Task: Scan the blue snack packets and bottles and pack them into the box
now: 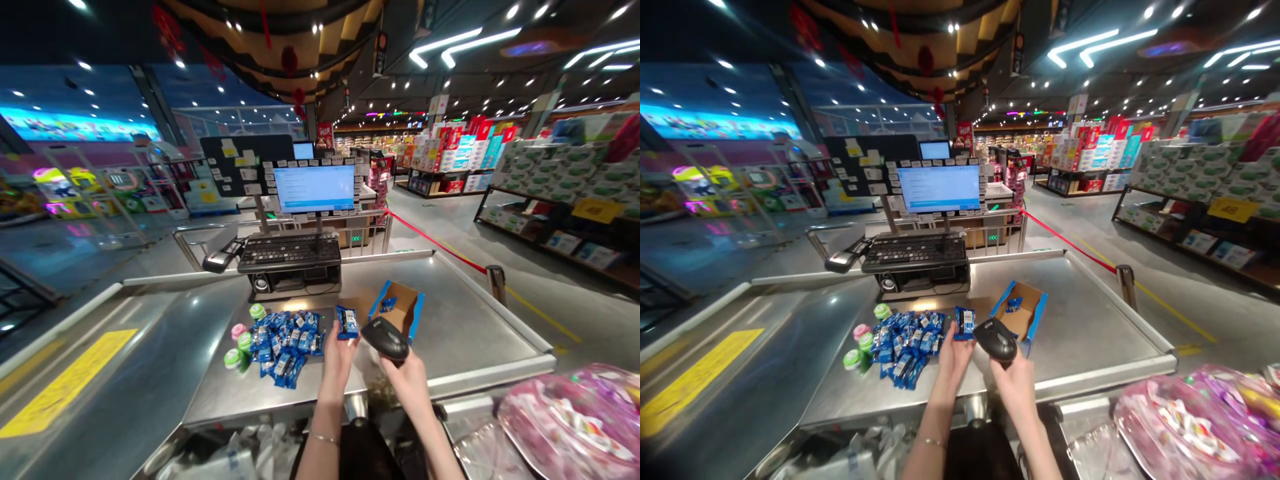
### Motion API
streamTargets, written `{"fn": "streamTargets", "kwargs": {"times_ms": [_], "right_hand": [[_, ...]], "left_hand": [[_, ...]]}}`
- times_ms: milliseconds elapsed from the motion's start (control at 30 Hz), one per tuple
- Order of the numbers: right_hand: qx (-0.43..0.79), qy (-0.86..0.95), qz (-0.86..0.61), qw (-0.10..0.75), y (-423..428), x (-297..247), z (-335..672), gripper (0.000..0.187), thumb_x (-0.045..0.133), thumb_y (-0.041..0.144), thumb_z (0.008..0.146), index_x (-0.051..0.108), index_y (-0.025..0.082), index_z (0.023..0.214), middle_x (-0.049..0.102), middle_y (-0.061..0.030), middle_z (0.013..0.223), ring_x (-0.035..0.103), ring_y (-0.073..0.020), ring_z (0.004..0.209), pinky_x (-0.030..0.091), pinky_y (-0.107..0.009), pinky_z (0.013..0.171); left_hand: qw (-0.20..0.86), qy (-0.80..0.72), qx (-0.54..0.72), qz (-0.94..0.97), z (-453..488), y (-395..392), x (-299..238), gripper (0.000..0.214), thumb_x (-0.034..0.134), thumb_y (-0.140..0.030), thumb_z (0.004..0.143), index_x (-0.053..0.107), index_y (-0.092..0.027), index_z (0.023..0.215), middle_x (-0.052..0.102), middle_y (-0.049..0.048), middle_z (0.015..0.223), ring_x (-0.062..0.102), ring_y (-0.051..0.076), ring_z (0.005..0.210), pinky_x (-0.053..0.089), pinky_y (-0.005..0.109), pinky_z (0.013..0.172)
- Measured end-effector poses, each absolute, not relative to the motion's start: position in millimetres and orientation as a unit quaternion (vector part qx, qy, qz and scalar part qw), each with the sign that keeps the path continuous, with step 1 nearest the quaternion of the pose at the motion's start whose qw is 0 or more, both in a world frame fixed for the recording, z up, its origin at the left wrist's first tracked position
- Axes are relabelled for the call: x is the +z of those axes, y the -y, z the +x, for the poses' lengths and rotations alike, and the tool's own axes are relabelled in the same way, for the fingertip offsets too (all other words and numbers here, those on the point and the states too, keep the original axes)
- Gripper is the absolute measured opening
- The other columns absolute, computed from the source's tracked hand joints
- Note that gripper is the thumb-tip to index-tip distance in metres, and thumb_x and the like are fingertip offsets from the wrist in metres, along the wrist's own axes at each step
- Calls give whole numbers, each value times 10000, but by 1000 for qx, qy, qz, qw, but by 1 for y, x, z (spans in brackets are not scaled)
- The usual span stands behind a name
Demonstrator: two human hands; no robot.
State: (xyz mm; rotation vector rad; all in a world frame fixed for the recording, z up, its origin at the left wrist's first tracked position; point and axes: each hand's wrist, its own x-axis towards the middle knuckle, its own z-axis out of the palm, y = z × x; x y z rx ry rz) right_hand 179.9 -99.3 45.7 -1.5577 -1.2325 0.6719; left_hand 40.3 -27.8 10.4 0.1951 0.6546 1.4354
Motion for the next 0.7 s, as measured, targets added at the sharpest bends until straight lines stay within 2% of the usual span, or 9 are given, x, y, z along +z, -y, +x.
{"fn": "streamTargets", "kwargs": {"times_ms": [267,400,700], "right_hand": [[260,561,-635,464,101,55,165,334,545,373,725,703,161,930,751,-92,836,700,-279,811,534,-334,690],[255,584,-631,443,102,58,165,325,528,338,733,694,162,950,748,-87,858,700,-277,831,534,-338,708],[251,591,-637,426,104,63,169,341,504,361,760,686,165,971,746,-93,902,697,-283,884,524,-338,757]], "left_hand": [[669,-307,662,145,24,31,13,348,644,-379,814,642,-113,1038,688,117,1043,657,172,860,534,300,804],[661,-310,667,147,22,31,11,357,654,-389,804,635,-130,1048,690,100,1038,659,182,900,518,327,857],[654,-314,671,153,24,30,8,375,665,-400,791,630,-133,1052,687,109,1055,663,196,911,515,333,854]]}}
